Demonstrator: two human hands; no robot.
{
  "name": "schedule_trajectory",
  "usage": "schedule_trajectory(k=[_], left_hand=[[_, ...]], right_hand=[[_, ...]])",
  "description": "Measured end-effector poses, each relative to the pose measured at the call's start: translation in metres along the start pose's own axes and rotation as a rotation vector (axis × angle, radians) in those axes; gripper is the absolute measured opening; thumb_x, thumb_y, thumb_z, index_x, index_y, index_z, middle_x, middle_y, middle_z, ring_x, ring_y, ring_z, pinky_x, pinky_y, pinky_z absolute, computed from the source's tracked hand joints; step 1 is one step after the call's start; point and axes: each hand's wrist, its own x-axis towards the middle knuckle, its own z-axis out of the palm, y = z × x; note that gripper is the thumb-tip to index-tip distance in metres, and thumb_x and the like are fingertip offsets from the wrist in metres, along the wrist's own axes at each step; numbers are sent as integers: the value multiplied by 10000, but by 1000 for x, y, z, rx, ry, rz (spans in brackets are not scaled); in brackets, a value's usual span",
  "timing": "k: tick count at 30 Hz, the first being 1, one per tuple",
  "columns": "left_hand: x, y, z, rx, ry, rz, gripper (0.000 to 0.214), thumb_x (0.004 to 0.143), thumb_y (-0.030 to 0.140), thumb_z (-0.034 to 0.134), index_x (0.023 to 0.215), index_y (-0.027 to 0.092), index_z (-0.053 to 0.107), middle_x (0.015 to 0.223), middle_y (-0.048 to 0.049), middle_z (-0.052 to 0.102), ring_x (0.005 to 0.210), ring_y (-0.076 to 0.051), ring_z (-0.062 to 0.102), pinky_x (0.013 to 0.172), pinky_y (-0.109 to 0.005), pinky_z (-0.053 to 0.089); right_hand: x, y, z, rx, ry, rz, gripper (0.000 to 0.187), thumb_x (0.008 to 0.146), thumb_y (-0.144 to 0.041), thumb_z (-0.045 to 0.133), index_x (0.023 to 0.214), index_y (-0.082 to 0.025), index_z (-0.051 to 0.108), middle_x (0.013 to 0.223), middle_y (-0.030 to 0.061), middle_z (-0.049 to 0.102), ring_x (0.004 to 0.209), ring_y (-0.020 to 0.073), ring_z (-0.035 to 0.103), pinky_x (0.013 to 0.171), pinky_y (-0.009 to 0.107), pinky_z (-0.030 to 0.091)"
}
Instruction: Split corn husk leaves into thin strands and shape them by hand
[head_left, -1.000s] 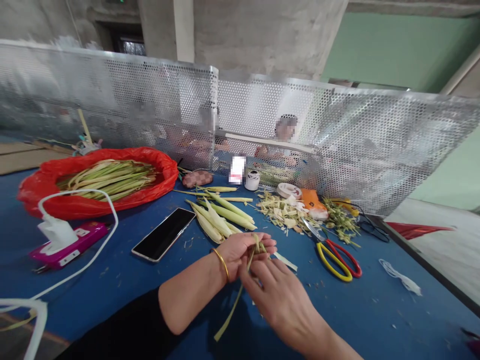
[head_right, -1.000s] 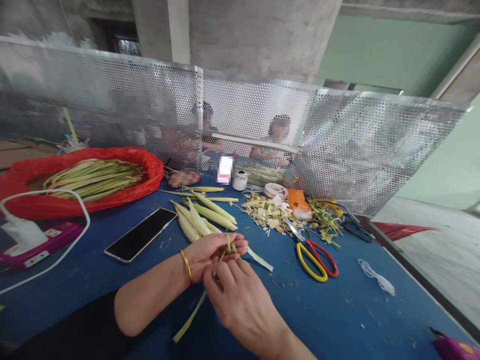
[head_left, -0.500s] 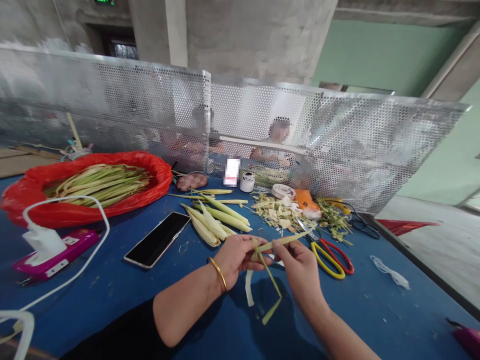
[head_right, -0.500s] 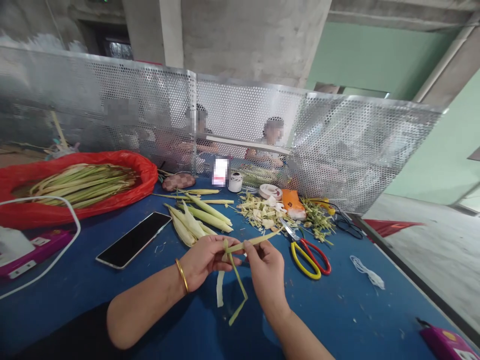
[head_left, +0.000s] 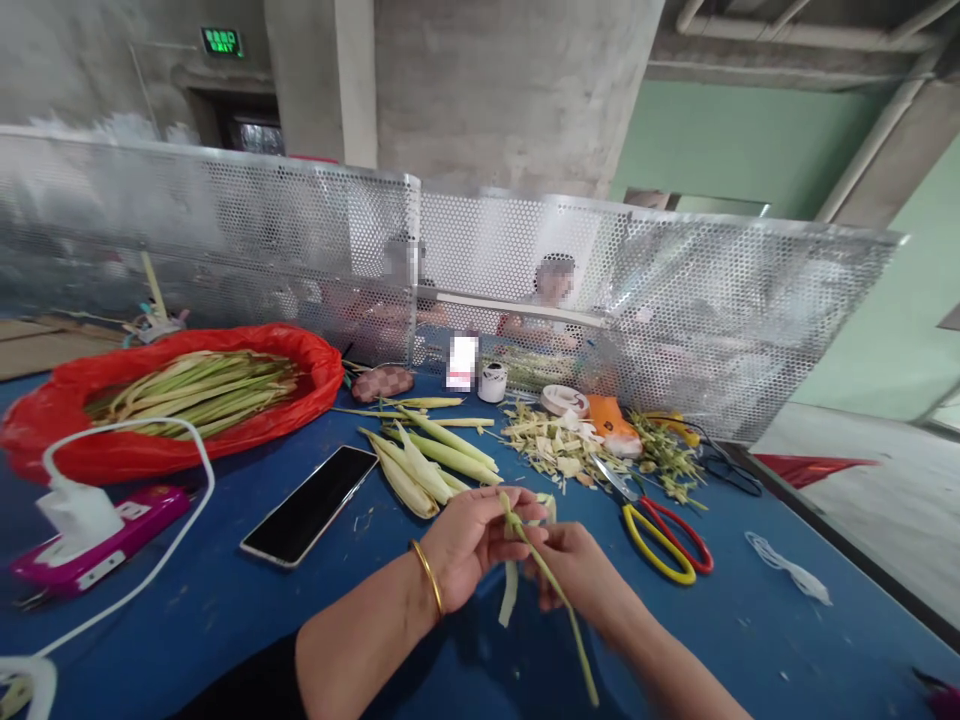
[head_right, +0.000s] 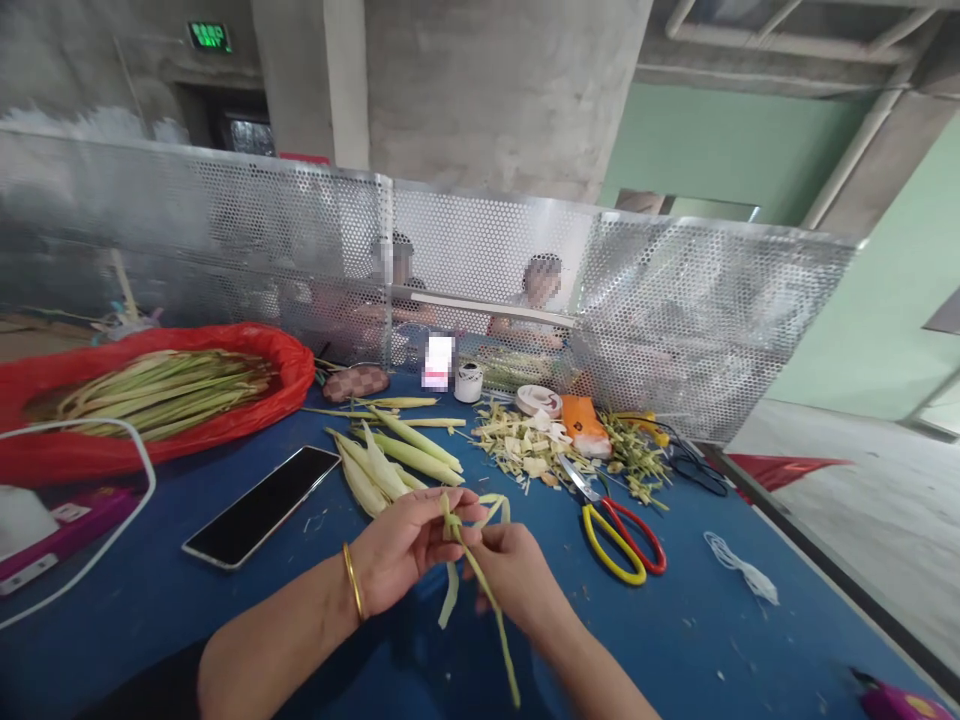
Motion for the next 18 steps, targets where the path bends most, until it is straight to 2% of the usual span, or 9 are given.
schedule_trajectory(k=[2, 5, 6, 8, 10, 13, 15, 18], left_hand=[[2, 3, -3, -29, 56, 13, 154, 849, 216, 595, 909, 87, 656, 911, -119, 734, 668, -140, 704, 528, -178, 542], [4, 7, -7, -50, 87, 41, 150, 841, 222, 610, 911, 99, 660, 937, -108, 732, 716, -138, 702, 571, -176, 542], [4, 8, -7, -47, 94, 52, 144, 839, 225, 613, 899, 105, 664, 938, -103, 731, 733, -138, 701, 581, -172, 538], [4, 8, -8, -25, 94, 63, 132, 837, 230, 614, 876, 118, 672, 929, -92, 732, 772, -144, 700, 597, -168, 529], [3, 6, -7, 9, 88, 62, 119, 836, 227, 613, 854, 130, 679, 900, -79, 732, 790, -149, 698, 609, -168, 522], [2, 3, -4, 83, 70, 58, 104, 815, 212, 628, 828, 127, 687, 833, -69, 730, 718, -133, 687, 598, -168, 514], [2, 1, -3, 145, 62, 72, 110, 791, 207, 645, 829, 113, 689, 795, -73, 729, 642, -118, 669, 565, -169, 505], [1, 0, 0, 251, 18, 97, 183, 758, 255, 677, 851, 99, 694, 791, -88, 731, 620, -130, 674, 562, -187, 506]], right_hand=[[-4, -3, -3, -221, 89, -212, 270, 739, -327, 617, 527, -184, 528, 520, 0, 510, 439, 120, 454, 440, 240, 282], [-11, -7, -7, -731, 243, -827, 93, 822, -182, 518, 765, -185, 592, 660, 16, 568, 530, 138, 477, 521, 257, 324], [-13, -9, -8, -854, 261, -1008, 120, 854, -145, 480, 855, -176, 596, 674, 19, 579, 549, 146, 492, 547, 266, 346], [-16, -11, -8, -976, 231, -1221, 169, 906, -107, 436, 973, -158, 583, 700, 25, 603, 590, 155, 524, 597, 278, 382], [-18, -12, -6, -1015, 168, -1295, 168, 934, -112, 433, 969, -163, 589, 734, 29, 627, 617, 154, 541, 625, 285, 401], [-21, -14, -5, -892, 141, -1271, 167, 937, -124, 454, 901, -181, 607, 763, 25, 647, 643, 148, 566, 651, 284, 424], [-22, -16, -6, -707, 205, -1185, 155, 927, -126, 470, 898, -188, 610, 764, 26, 645, 677, 151, 587, 661, 275, 440], [-24, -21, -9, -409, 331, -963, 136, 916, -183, 503, 823, -207, 600, 737, 20, 621, 687, 160, 591, 643, 260, 456]])
